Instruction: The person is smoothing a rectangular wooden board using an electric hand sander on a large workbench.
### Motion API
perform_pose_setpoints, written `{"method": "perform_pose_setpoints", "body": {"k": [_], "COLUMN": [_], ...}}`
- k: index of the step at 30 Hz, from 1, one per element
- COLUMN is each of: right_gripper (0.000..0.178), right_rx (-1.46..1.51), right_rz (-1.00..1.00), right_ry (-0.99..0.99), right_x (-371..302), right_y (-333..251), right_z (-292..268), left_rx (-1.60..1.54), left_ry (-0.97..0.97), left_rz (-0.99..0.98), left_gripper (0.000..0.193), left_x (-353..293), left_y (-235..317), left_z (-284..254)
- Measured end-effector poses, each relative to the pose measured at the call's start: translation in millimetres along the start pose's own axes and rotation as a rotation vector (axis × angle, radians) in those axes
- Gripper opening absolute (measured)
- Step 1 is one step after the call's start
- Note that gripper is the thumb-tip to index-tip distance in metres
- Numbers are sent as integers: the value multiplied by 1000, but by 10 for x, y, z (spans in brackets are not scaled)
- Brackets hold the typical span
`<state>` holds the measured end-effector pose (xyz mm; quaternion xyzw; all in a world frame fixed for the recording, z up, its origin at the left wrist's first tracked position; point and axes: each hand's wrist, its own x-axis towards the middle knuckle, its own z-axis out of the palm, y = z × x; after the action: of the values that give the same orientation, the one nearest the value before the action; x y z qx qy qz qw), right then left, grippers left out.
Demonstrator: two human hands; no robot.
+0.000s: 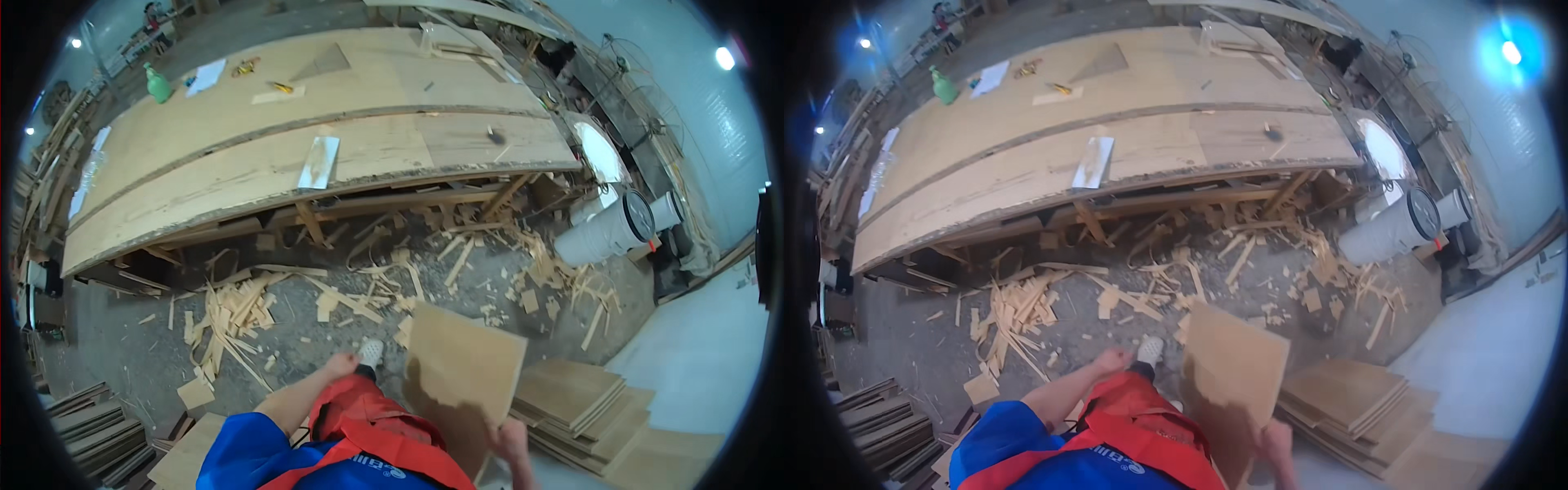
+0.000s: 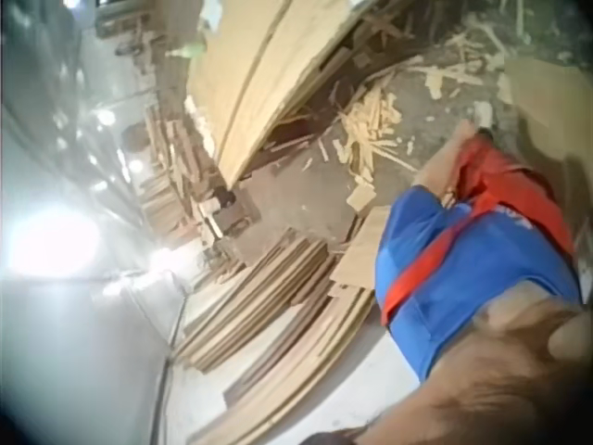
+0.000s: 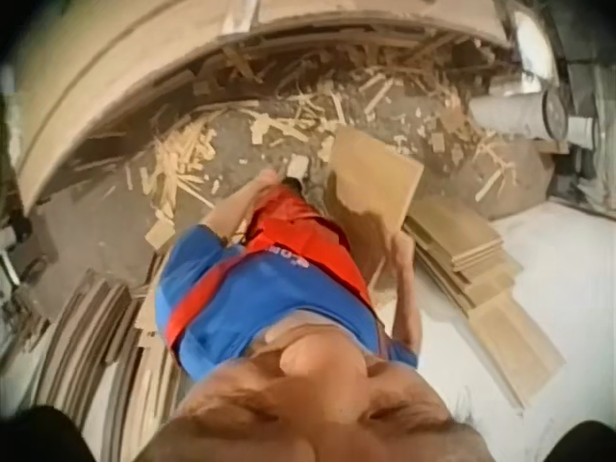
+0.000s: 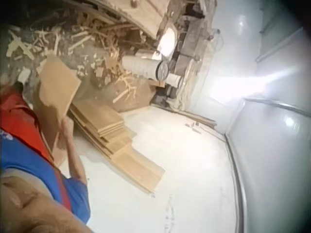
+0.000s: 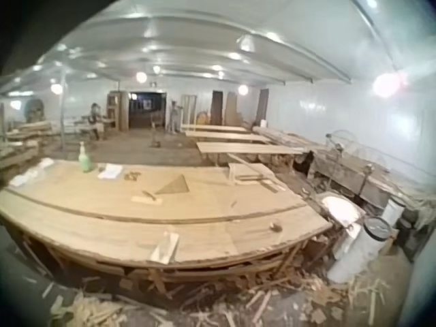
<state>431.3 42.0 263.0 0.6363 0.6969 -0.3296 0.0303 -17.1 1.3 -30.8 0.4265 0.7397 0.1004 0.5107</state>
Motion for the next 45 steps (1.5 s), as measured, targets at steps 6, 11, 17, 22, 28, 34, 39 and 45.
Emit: {"method": "perform_pose_setpoints", "body": {"k": [6, 11, 17, 22, 28, 34, 39, 45], "right_gripper": [13, 7, 11, 40, 21, 25, 34, 48], "right_rx": [257, 237, 241, 446, 705, 891, 823, 670], "right_rz": [-10, -185, -186, -164, -133, -123, -10, 90], "right_ry": [123, 266, 410, 349, 508, 328, 270, 151], "right_x": [-76, 12, 205, 1078, 3036, 5191, 6775, 8363], "right_y": [-375, -1039, -543, 889, 1310, 1546, 1446, 1254], "right_z": [-1909, -2854, -3495, -3897, -4225, -4465, -4419, -4506], "left_rx": [-278, -629, -1084, -873, -664, -624, -728, -813], "left_ry": [427, 348, 234, 401, 692, 809, 710, 649], "left_rz": [37, 20, 185, 214, 142, -47, -83, -277], "left_gripper": [69, 73, 73, 75, 76, 90, 87, 86], "left_x": [1029, 1373, 1766, 2181, 2720, 3312, 4089, 4885], "left_y": [949, 1773, 2623, 3482, 4289, 4638, 4503, 4132], "left_z": [12, -420, -607, -1146, -1894, -2335, -2653, -2824]}}
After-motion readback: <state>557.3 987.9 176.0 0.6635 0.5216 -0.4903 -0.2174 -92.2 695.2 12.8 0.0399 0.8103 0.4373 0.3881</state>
